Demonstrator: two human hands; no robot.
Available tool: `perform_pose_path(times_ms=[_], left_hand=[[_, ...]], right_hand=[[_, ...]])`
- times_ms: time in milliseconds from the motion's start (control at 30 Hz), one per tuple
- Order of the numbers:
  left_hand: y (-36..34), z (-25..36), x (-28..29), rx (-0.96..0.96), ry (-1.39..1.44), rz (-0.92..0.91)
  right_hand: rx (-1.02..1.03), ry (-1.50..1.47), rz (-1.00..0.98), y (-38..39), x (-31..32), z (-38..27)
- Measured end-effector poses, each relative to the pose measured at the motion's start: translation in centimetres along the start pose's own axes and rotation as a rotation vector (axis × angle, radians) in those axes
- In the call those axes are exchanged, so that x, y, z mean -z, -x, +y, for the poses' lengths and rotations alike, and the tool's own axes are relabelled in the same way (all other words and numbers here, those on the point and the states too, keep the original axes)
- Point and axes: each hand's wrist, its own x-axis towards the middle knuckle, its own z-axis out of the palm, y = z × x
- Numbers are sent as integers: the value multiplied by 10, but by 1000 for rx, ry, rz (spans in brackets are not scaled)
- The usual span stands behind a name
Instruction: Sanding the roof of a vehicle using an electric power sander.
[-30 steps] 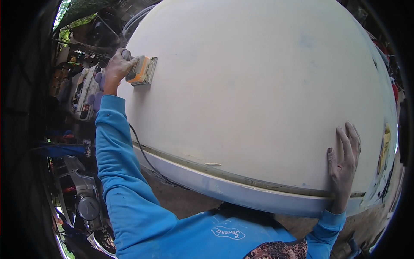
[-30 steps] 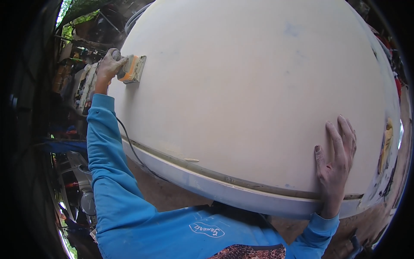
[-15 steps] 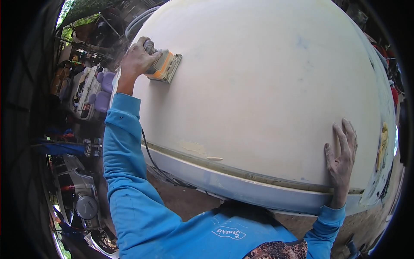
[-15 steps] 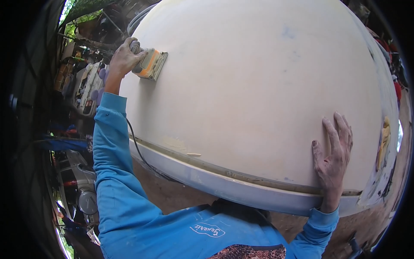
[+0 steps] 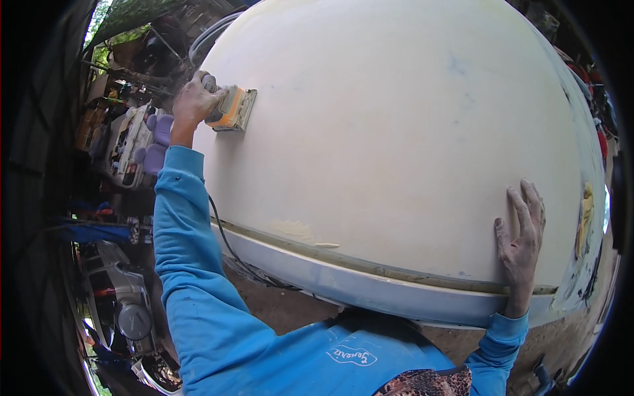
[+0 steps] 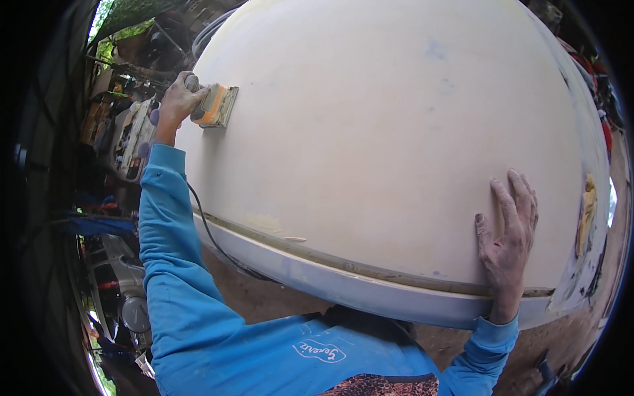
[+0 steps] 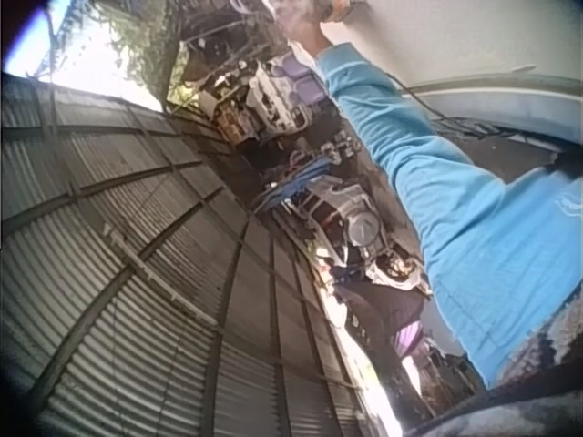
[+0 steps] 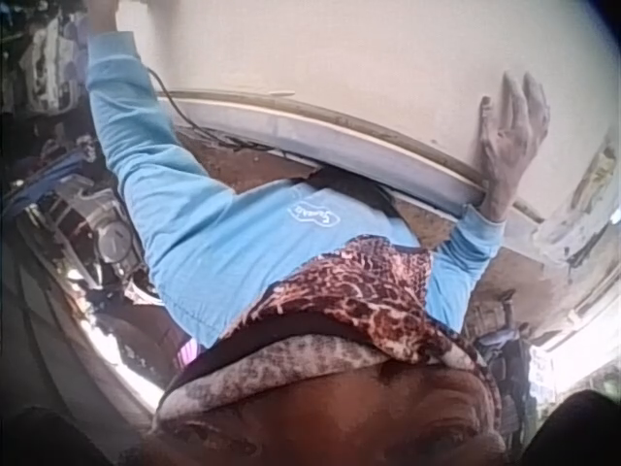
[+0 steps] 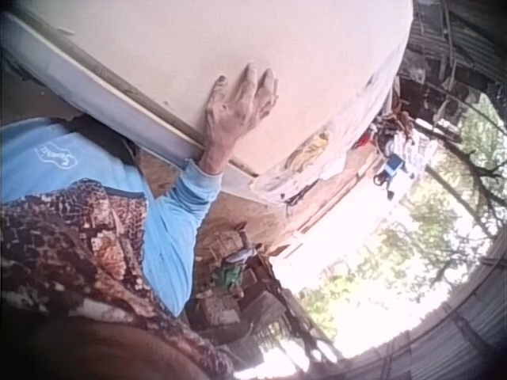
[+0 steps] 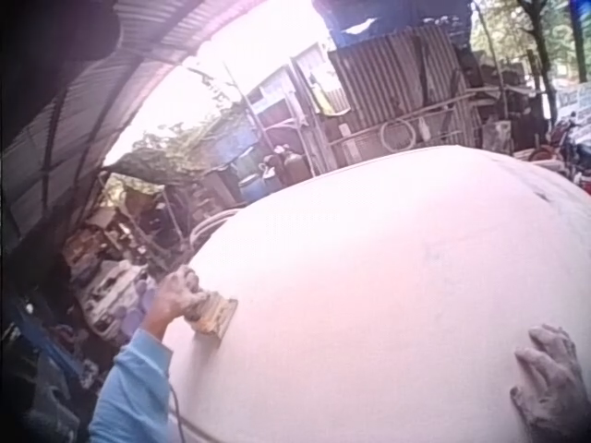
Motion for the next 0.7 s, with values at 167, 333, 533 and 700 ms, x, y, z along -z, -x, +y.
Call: perform_pose_path(times_ms=[167,333,533,700], left_hand=[[32,0,13,-49,13,-21],[49,23,22,-128,23,22],[23,48,17,-146,14,14],[-15,34,-1,-104,-2,58]], right_hand=[[-7,24,-3,-3,3,-4],[-24,30,-11,-2,2,-5],[-25,41,-9,-1,1,-4],[-15,17,-8,0,-1,-2]])
